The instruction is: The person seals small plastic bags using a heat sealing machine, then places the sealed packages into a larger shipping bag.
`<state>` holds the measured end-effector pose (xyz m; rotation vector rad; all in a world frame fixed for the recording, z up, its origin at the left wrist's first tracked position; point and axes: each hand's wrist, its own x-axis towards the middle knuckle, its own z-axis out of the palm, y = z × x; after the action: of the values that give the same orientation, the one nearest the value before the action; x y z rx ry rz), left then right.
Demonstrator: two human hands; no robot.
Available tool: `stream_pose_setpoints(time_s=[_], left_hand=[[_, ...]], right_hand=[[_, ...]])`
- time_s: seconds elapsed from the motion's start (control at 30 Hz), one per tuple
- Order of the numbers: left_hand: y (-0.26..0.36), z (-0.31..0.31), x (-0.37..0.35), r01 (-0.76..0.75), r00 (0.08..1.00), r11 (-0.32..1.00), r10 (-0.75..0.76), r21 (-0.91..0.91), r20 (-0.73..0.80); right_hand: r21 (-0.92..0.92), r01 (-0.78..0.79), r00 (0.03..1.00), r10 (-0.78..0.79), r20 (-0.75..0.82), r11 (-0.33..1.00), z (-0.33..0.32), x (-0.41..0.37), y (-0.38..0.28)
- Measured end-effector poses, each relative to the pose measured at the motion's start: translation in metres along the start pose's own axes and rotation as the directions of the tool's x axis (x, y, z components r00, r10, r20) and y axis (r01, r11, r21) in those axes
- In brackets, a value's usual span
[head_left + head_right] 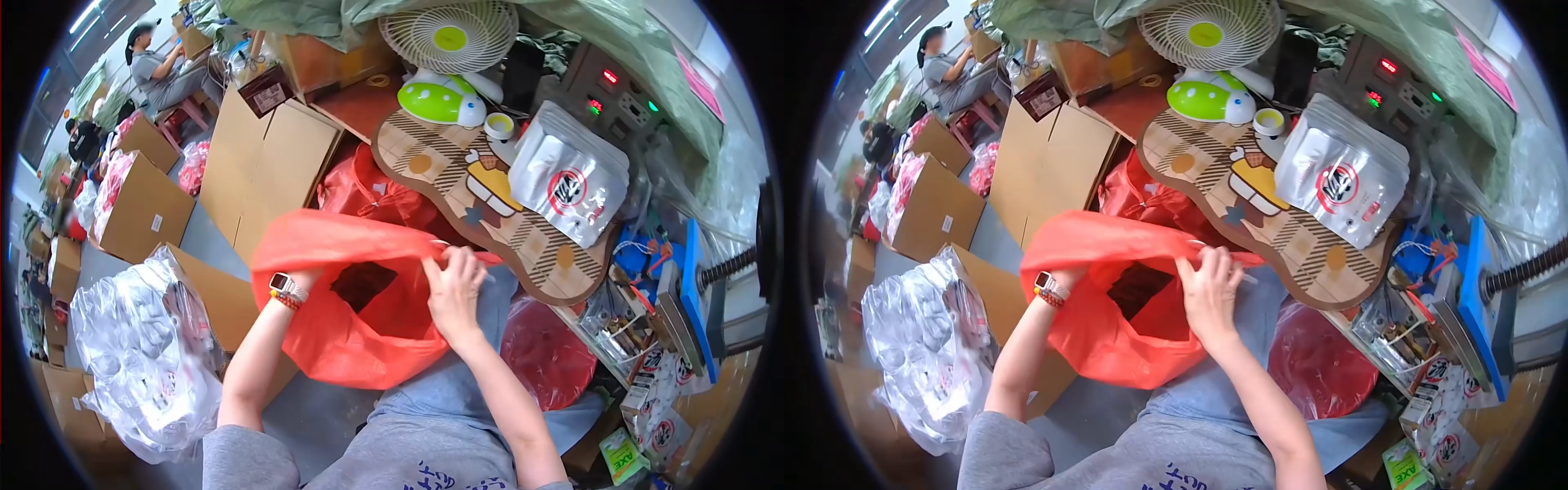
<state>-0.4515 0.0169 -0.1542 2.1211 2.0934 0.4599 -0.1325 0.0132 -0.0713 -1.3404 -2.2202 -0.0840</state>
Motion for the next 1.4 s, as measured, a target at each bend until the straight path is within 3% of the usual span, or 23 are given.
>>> stream_pose_setpoints(time_s=[0.03,0.07,0.13,0.2,0.27,0.37,0.43,0.57,0.63,0.67,1.0,1.03,1.07,1.1,1.2,1.4], left_hand=[[-0.006,0.01,0.002,0.026,0.998,0.989,-0.018,0.145,-0.062],[-0.012,0.021,0.004,0.069,0.992,0.957,-0.035,0.283,-0.123],[0.034,0.039,-0.006,0.142,0.951,0.981,-0.098,0.133,-0.294],[0.067,0.074,0.0,0.088,0.973,0.994,-0.072,0.063,-0.22],[0.083,0.115,0.017,0.053,0.998,0.999,-0.053,0.01,-0.026],[0.06,0.157,0.045,0.109,0.943,0.994,-0.103,0.0,0.315],[0.03,0.17,0.054,0.18,0.896,0.983,-0.171,0.015,0.411],[-0.026,0.19,0.063,0.332,0.836,0.94,-0.331,0.077,0.437],[-0.048,0.205,0.056,0.421,0.794,0.901,-0.421,0.103,0.439],[-0.055,0.214,0.053,0.461,0.771,0.88,-0.462,0.117,0.439],[-0.059,0.304,-0.014,0.73,0.537,0.667,-0.693,0.145,0.481],[-0.059,0.31,-0.018,0.738,0.53,0.66,-0.697,0.142,0.482],[-0.058,0.316,-0.02,0.742,0.533,0.658,-0.696,0.131,0.481],[-0.062,0.319,-0.027,0.757,0.514,0.639,-0.711,0.135,0.48],[-0.066,0.325,-0.037,0.76,0.517,0.638,-0.707,0.12,0.483],[-0.071,0.329,-0.047,0.757,0.534,0.649,-0.683,0.079,0.499]], right_hand=[[-0.066,0.015,0.999,-0.017,-0.032,0.998,-0.001,0.004,0.003],[-0.082,0.025,0.999,-0.022,0.033,0.996,-0.007,0.007,0.009],[0.121,-0.083,0.976,0.056,0.213,0.989,-0.018,0.017,0.021],[0.144,-0.035,0.972,-0.001,0.237,0.989,-0.035,0.032,0.023],[0.198,0.136,0.956,-0.181,0.233,0.971,-0.049,0.044,0.02],[0.174,0.305,0.925,-0.335,0.182,0.936,-0.051,0.057,0.025],[0.086,0.458,0.858,-0.466,0.215,0.885,-0.047,0.072,0.042],[0.052,0.461,0.83,-0.451,0.326,0.886,-0.022,0.105,0.089],[0.202,0.368,0.837,-0.418,0.354,0.908,-0.008,0.111,0.097],[0.172,0.373,0.808,-0.41,0.422,0.912,-0.008,0.116,0.094],[0.156,0.313,0.834,-0.349,0.427,0.937,-0.005,0.124,0.091],[0.15,0.271,0.841,-0.31,0.443,0.951,-0.005,0.124,0.09],[0.165,0.337,0.842,-0.375,0.387,0.927,0.0,0.125,0.093],[0.144,0.29,0.856,-0.324,0.402,0.946,0.002,0.126,0.095],[0.159,0.348,0.851,-0.383,0.36,0.924,0.002,0.125,0.096],[0.087,0.236,0.923,-0.251,0.291,0.968,0.012,0.116,0.096]])
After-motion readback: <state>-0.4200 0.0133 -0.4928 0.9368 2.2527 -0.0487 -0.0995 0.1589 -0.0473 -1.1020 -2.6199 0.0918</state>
